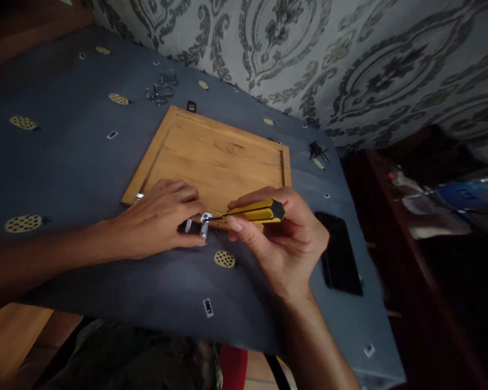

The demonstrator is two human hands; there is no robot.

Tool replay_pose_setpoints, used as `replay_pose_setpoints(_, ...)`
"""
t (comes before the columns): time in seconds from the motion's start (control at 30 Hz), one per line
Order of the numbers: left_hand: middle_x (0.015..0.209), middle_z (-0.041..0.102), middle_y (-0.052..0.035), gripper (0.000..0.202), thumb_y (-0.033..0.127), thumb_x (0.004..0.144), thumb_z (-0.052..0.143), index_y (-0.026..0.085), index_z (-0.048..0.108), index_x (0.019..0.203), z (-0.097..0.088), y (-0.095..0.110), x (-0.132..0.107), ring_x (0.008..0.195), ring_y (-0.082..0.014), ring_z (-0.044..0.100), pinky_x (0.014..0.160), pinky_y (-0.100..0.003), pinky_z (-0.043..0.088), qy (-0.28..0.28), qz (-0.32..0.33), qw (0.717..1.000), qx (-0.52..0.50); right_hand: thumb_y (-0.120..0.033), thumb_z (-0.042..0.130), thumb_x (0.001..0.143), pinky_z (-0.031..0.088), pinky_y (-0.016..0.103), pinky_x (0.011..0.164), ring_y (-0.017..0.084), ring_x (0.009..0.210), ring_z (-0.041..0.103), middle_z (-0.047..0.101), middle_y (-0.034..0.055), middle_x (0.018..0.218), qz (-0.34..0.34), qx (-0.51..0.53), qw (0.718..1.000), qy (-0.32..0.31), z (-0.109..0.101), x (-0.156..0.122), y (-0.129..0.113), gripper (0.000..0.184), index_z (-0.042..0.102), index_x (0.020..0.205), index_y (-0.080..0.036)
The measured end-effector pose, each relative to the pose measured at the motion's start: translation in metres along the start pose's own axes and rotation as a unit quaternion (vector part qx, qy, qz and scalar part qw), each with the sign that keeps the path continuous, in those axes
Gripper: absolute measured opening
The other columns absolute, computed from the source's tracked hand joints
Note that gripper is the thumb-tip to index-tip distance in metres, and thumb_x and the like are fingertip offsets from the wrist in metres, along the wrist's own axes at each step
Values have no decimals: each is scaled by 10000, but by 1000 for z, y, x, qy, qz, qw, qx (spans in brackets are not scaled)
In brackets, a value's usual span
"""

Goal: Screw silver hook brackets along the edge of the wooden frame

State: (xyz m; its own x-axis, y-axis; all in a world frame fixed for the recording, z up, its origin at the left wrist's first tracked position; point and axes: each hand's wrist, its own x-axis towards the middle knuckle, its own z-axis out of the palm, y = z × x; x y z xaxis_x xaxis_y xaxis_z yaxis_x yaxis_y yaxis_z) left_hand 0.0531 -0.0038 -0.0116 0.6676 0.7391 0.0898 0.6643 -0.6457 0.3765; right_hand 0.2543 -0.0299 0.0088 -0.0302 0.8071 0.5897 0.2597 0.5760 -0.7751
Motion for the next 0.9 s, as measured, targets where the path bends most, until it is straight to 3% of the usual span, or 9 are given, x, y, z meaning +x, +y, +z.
replay_pose_setpoints(0.43, 1008, 655, -76, 341, 489, 889, 782, 172, 743, 1007, -1, -1, -1, 1024, -281, 577, 907, -411, 393, -2, 5, 1000, 11, -307, 843, 841, 612, 275, 463, 133, 529, 700, 793, 29, 910, 14, 5, 999, -29, -3, 0, 0, 145, 771, 936, -225)
replay_pose_setpoints(0.67, 1024, 656, -72, 345, 487, 898, 777, 180, 743, 1051, 1, -1, -1, 1045, -277, 576, 920, -411, 387, 4, 8, 1000, 4, -290, 865, 808, 559, 309, 438, 160, 526, 660, 720, -12, 713, -80, -62, 994, 42, 3, -3, 8, 158, 720, 865, -260)
replay_pose_setpoints(0.83, 1048, 655, -82, 362, 499, 902, 769, 165, 731, 1037, 2, -2, -2, 1055, -282, 577, 905, -405, 385, 5, 10, 1000, 14, -309, 838, 829, 578, 379, 508, 209, 605, 707, 739, 13, 764, -135, -105, 983, 69, 4, -10, 16, 144, 716, 895, -271)
replay_pose_setpoints(0.9, 1046, 655, -81, 357, 496, 905, 766, 164, 729, 1029, 2, -2, -2, 1049, -281, 576, 900, -404, 383, 7, 10, 1000, 15, -314, 808, 856, 567, 366, 499, 203, 616, 703, 732, 17, 791, -119, -93, 987, 59, 2, -12, 15, 126, 697, 901, -276)
